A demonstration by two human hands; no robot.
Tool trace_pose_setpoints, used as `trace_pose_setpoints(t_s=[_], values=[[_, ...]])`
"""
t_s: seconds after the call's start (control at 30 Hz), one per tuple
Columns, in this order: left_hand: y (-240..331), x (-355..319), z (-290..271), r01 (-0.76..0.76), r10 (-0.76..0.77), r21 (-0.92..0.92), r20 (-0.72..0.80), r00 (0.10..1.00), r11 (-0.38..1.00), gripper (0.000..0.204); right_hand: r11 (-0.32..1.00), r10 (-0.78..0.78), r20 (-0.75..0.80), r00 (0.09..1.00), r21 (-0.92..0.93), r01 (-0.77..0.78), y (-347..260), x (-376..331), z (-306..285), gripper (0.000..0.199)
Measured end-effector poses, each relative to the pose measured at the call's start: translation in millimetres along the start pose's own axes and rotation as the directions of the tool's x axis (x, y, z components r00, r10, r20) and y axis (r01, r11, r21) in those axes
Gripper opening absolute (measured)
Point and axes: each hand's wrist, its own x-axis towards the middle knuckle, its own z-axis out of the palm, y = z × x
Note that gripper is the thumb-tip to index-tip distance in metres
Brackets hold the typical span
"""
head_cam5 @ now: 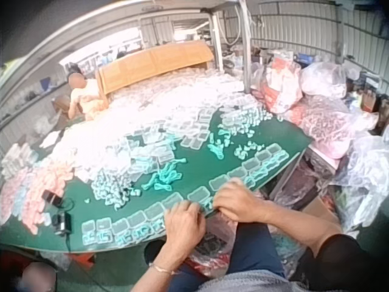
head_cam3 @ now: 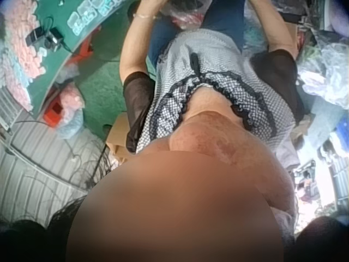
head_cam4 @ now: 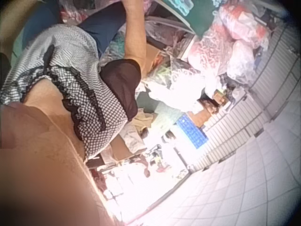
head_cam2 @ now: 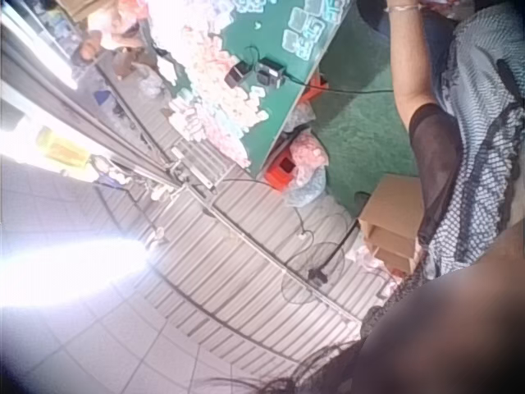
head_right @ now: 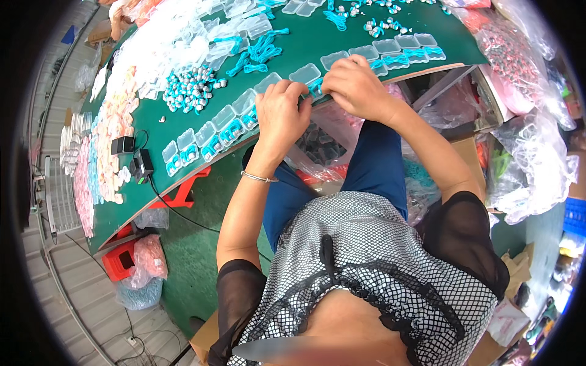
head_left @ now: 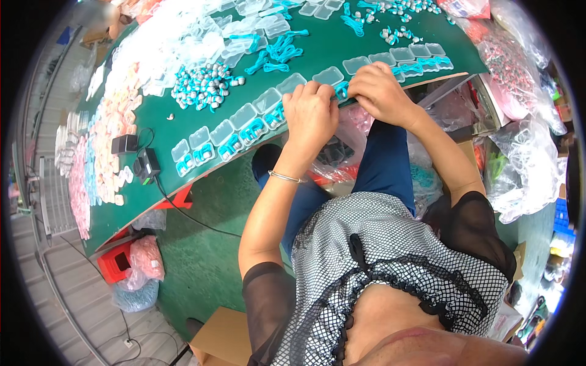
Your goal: Sort small plastic components and pack them into small clear plastic boxes.
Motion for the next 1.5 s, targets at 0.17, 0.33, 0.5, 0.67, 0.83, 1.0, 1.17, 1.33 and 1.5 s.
trace_pose_setpoints(t_s=[0.17,0.33,0.5,0.67,0.83,1.0,1.17,1.33,1.5], values=[[3,2,-1,-0.046,0.044,-0.018,-0.080,0.996,0.999,0.019,0.999,0.031,-0.072,0.997,-0.032,-0.034,0,-4,-4,0.015],[4,3,-5,-0.063,0.063,0.031,0.010,0.998,0.998,0.026,0.997,0.028,-0.078,0.997,-0.065,-0.034,2,-2,-6,0.014],[-6,4,-19,-0.020,0.021,0.021,-0.006,1.000,1.000,0.027,0.967,0.194,-0.227,0.954,-0.118,-0.225,72,5,-23,0.012],[-38,7,-46,0.045,-0.043,0.073,-0.025,0.999,0.996,0.023,0.803,0.477,-0.097,0.874,-0.357,-0.478,140,9,-27,0.016],[-89,12,-73,0.251,-0.251,-0.048,0.022,0.968,0.967,0.019,0.758,0.511,0.056,0.858,-0.499,-0.419,159,13,-23,0.019],[-152,9,-79,0.309,-0.309,0.098,-0.013,0.951,0.946,0.022,0.873,0.458,-0.027,0.889,-0.176,-0.455,129,17,-18,0.016],[-146,23,-68,0.229,-0.250,0.280,0.040,0.967,0.932,0.020,0.908,0.403,-0.024,0.915,0.137,-0.396,99,14,-17,0.016],[-139,40,-50,0.137,-0.214,0.477,0.111,0.971,0.868,0.013,0.906,0.384,-0.032,0.923,0.204,-0.371,75,7,-29,0.014],[-153,41,-39,0.126,-0.193,0.554,0.064,0.979,0.823,0.011,0.907,0.373,-0.083,0.924,0.242,-0.344,67,2,-44,0.015]])
